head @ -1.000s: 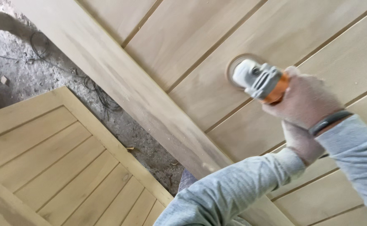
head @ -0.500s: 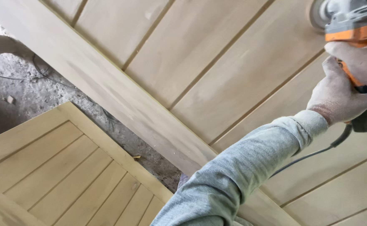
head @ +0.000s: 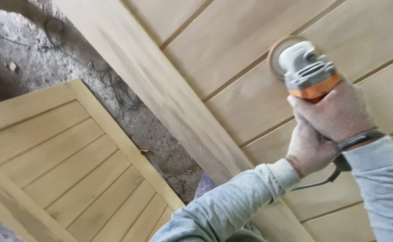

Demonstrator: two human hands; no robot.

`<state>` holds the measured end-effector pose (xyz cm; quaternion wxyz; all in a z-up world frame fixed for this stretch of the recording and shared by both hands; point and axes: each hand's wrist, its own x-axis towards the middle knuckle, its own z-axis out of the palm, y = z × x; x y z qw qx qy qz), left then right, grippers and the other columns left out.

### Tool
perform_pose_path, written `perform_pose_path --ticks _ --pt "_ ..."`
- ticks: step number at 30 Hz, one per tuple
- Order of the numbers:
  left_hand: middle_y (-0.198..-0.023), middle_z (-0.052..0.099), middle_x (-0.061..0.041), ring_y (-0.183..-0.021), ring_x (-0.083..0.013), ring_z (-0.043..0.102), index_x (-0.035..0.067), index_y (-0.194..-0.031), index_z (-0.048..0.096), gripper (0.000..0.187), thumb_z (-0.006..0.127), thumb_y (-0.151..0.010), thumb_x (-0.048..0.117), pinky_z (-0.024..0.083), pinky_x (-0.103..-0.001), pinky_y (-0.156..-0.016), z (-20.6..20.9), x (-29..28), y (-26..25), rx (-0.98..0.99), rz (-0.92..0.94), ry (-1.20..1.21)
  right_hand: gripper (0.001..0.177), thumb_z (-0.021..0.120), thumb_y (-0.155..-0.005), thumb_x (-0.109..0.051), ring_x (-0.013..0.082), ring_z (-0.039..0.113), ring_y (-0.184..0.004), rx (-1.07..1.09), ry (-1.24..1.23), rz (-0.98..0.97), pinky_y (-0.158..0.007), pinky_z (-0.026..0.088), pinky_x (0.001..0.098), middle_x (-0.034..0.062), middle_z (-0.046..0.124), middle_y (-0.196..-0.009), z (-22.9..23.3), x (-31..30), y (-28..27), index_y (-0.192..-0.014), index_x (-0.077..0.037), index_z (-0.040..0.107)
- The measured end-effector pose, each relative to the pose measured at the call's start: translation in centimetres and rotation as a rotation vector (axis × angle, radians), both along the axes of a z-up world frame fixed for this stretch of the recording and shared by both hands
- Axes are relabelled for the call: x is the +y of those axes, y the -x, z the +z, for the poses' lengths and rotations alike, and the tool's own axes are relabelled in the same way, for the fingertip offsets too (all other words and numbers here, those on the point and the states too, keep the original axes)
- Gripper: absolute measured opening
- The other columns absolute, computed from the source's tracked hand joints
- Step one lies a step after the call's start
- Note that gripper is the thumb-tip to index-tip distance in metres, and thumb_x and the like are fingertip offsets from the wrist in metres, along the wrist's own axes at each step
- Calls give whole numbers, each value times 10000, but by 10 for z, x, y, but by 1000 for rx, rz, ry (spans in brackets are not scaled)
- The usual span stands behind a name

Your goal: The person uses an electric orbital sander to smooth the surface of a large wooden door panel. They systematically move the tool across the flat panels and along the raised edges of the door, which is propped up in a workshop.

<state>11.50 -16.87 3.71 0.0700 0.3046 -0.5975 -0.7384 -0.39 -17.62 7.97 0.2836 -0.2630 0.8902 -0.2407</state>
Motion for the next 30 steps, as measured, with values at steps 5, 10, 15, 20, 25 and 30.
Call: perform_pose_path --ticks 5,10,15,20,25,30 --pt "-1256 668 -158 -1181 -254 692 -52 -1386 451 596 764 -967 234 580 -359 -1047 -3 7 -44 66 144 45 587 868 -765 -429 416 730 -764 20 -110 120 -679 596 489 241 709 -806 13 -24 -42 -989 61 634" --pt "-1376 562 -129 -1326 -229 581 -2 -1498 378 669 724 -954 179 519 -398 -1110 -15 13 -73 36 233 -1 642 846 -739 -476 412 738 -719 -39 -190 286 -660 610 486 221 706 -740 18 -48 -72 -1013 39 578" --pt "-1423 545 -104 -1327 -212 539 36 -1473 415 589 705 -984 190 462 -387 -1168 -25 35 -80 5 224 -131 673 848 -704 -505 394 749 -731 -66 -299 384 -681 615 487 205 715 -739 21 -49 -74 -1030 2 550" --pt "-1232 672 -122 -1186 -195 645 14 -1273 576 384 728 -965 183 543 -380 -1050 -23 49 -46 32 183 -143 666 842 -728 -496 409 739 -767 -42 -295 291 -687 613 486 221 715 -776 19 -28 -42 -1051 19 569" --pt "-1199 688 -106 -1096 -192 643 17 -1206 581 331 710 -953 188 558 -335 -971 -12 55 19 140 251 -237 680 855 -742 -479 408 744 -773 10 -304 225 -711 617 483 228 716 -813 11 -8 12 -1095 46 606" --pt "-1112 681 -85 -1035 -202 669 25 -1169 579 330 709 -966 251 592 -334 -935 -9 62 67 68 163 -144 681 856 -760 -452 383 735 -769 197 -209 287 -712 606 461 183 729 -921 4 17 52 -1272 -43 669"
